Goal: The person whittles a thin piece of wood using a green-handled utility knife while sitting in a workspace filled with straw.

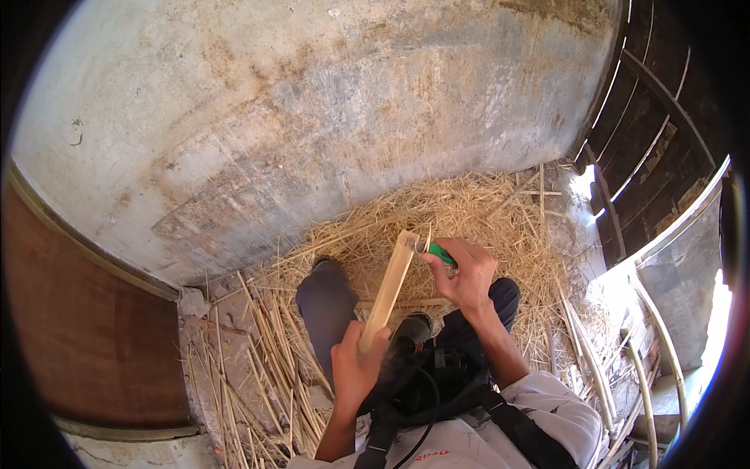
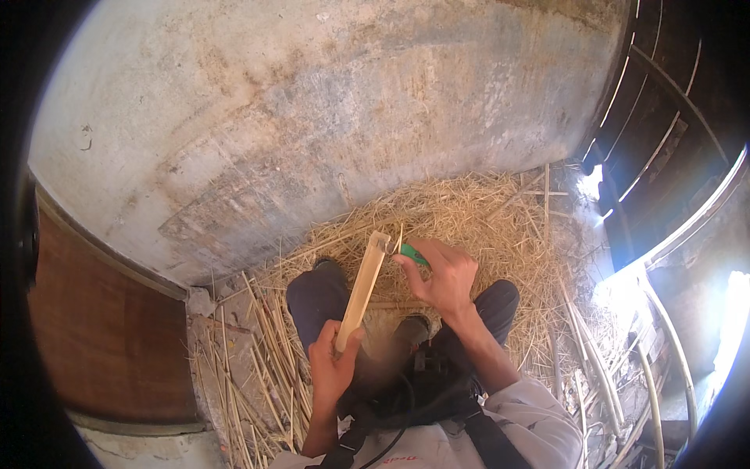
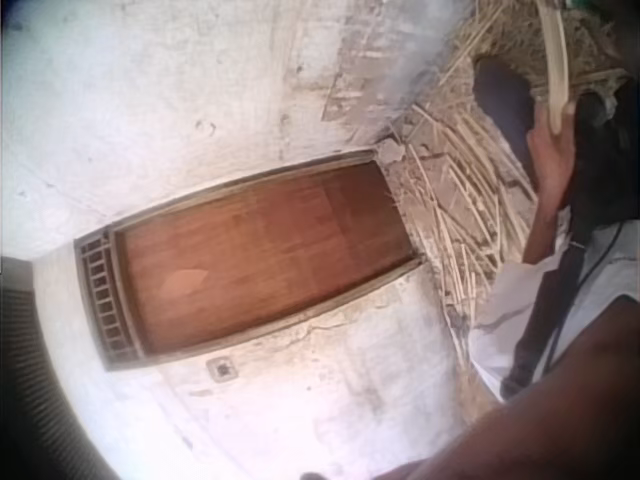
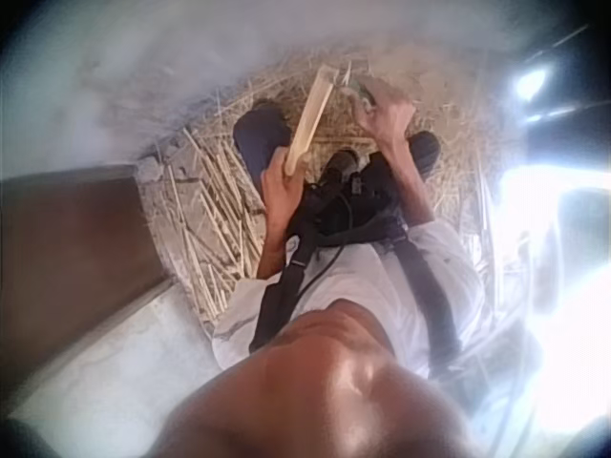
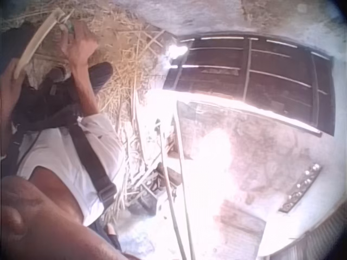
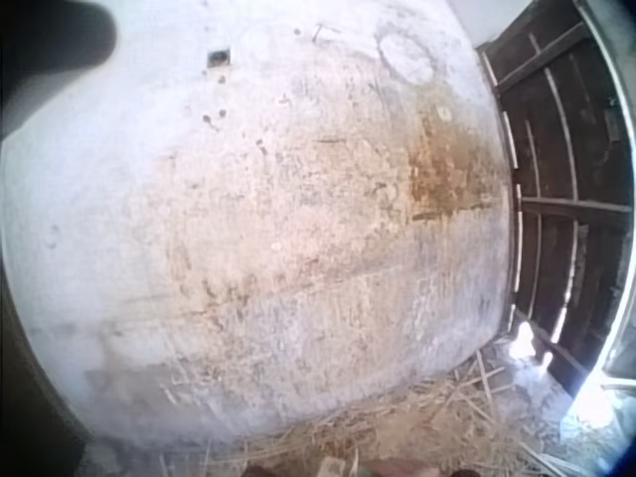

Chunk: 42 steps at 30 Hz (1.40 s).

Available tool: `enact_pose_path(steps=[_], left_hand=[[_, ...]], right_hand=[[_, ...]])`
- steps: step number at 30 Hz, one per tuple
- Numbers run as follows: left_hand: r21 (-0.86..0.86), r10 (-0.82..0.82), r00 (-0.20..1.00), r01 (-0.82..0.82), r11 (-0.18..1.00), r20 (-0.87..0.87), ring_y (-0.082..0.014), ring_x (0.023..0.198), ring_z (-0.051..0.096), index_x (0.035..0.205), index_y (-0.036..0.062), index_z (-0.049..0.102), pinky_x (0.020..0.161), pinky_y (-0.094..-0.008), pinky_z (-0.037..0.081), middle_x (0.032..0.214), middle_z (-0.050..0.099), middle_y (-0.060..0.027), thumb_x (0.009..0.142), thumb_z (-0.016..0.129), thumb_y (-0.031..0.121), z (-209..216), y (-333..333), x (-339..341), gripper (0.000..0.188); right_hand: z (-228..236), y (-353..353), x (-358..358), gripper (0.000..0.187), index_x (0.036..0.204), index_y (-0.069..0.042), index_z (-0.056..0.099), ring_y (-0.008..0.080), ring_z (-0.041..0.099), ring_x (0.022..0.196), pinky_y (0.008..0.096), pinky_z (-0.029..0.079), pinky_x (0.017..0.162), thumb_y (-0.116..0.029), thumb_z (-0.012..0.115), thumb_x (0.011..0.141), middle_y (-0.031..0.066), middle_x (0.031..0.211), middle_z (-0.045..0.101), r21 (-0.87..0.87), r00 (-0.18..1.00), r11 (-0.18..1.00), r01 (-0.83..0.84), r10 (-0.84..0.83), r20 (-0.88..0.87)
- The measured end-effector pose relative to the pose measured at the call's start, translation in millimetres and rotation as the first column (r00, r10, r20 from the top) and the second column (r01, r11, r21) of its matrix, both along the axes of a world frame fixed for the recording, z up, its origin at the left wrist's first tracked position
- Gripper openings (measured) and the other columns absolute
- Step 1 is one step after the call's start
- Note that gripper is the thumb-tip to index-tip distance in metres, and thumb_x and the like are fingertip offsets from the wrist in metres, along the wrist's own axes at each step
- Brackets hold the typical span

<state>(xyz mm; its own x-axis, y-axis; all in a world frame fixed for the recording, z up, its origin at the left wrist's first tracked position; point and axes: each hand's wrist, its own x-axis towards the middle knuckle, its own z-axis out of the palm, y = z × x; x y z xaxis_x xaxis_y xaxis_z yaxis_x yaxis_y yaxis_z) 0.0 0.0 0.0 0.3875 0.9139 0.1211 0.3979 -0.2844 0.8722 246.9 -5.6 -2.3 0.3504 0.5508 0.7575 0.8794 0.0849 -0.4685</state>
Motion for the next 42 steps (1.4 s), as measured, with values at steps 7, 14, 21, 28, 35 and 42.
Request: enact_pose_path(steps=[7, 14, 21, 28, 35, 42], left_hand=[[0.058, 0.043, 0.999, -0.044, 0.997, 0.009, -0.0305, 0.057, 0.067, 0.093, 0.0005, 0.061, 0.056, -0.0359, 0.049, 0.068, 0.064, -0.0177, 0.096, 0.077, 0.020, -6, -1, 7, 0.025], [-0.011, 0.035, 0.998, -0.035, 0.999, -0.046, -0.0103, 0.061, 0.058, 0.096, 0.0005, 0.064, 0.056, -0.0315, 0.045, 0.070, 0.064, -0.0116, 0.098, 0.074, 0.017, -15, -11, -24, 0.019], [-0.065, 0.038, 0.991, -0.030, 0.997, 0.125, -0.0025, 0.061, 0.046, 0.092, 0.0044, 0.061, 0.054, -0.0233, 0.035, 0.069, 0.055, 0.0052, 0.103, 0.070, 0.022, -37, 12, -20, 0.022], [-0.377, 0.003, 0.958, 0.110, 0.920, 0.287, -0.0032, 0.059, 0.040, 0.100, 0.0036, 0.060, 0.051, -0.0231, 0.032, 0.067, 0.049, 0.0046, 0.106, 0.062, 0.027, -23, 19, -13, 0.024], [-0.529, -0.129, 0.876, 0.391, 0.753, 0.464, -0.0059, 0.051, 0.038, 0.100, 0.0055, 0.053, 0.047, -0.0228, 0.033, 0.068, 0.041, 0.0024, 0.111, 0.049, 0.044, -17, 35, 0, 0.040], [-0.523, -0.266, 0.881, 0.452, 0.723, 0.392, -0.0056, 0.062, 0.046, 0.113, 0.0033, 0.055, 0.052, -0.0221, 0.038, 0.079, 0.050, 0.0018, 0.109, 0.057, 0.040, -16, 35, 19, 0.036]], right_hand=[[-11, 7, 2, 0.024, 0.101, -0.008, 0.077, 0.0297, 0.070, 0.063, 0.0378, 0.054, 0.058, -0.030, 0.079, 0.090, 0.0110, 0.078, 0.074, 0.022, 0.997, 0.997, 0.074, -0.074, -0.011], [-26, 8, 145, 0.048, 0.115, -0.005, 0.076, 0.0295, 0.068, 0.065, 0.0417, 0.051, 0.064, -0.048, 0.057, 0.104, 0.0150, 0.071, 0.069, -0.303, 0.799, 0.889, 0.344, -0.446, -0.403], [-52, 0, 99, 0.054, 0.129, -0.008, 0.061, 0.0390, 0.071, 0.092, 0.0486, 0.052, 0.082, -0.050, 0.068, 0.095, 0.0200, 0.096, 0.073, -0.816, 0.960, 0.562, -0.134, -0.129, -0.247], [-110, 5, 80, 0.062, 0.141, -0.010, 0.049, 0.0362, 0.069, 0.083, 0.0469, 0.051, 0.076, -0.042, 0.075, 0.094, 0.0142, 0.083, 0.068, -0.687, 0.922, 0.632, -0.360, 0.128, -0.365], [-52, 10, 24, 0.050, 0.139, -0.008, 0.063, 0.0060, 0.046, 0.065, 0.0255, 0.036, 0.059, -0.044, 0.065, 0.103, -0.0007, 0.093, 0.068, 0.124, 0.082, 0.630, -0.767, 0.287, -0.954], [-4, 18, -3, 0.049, 0.138, -0.004, 0.063, 0.0050, 0.053, 0.081, 0.0247, 0.045, 0.071, -0.041, 0.061, 0.107, 0.0009, 0.099, 0.068, 0.092, 0.272, 0.615, -0.783, 0.471, -0.839]])
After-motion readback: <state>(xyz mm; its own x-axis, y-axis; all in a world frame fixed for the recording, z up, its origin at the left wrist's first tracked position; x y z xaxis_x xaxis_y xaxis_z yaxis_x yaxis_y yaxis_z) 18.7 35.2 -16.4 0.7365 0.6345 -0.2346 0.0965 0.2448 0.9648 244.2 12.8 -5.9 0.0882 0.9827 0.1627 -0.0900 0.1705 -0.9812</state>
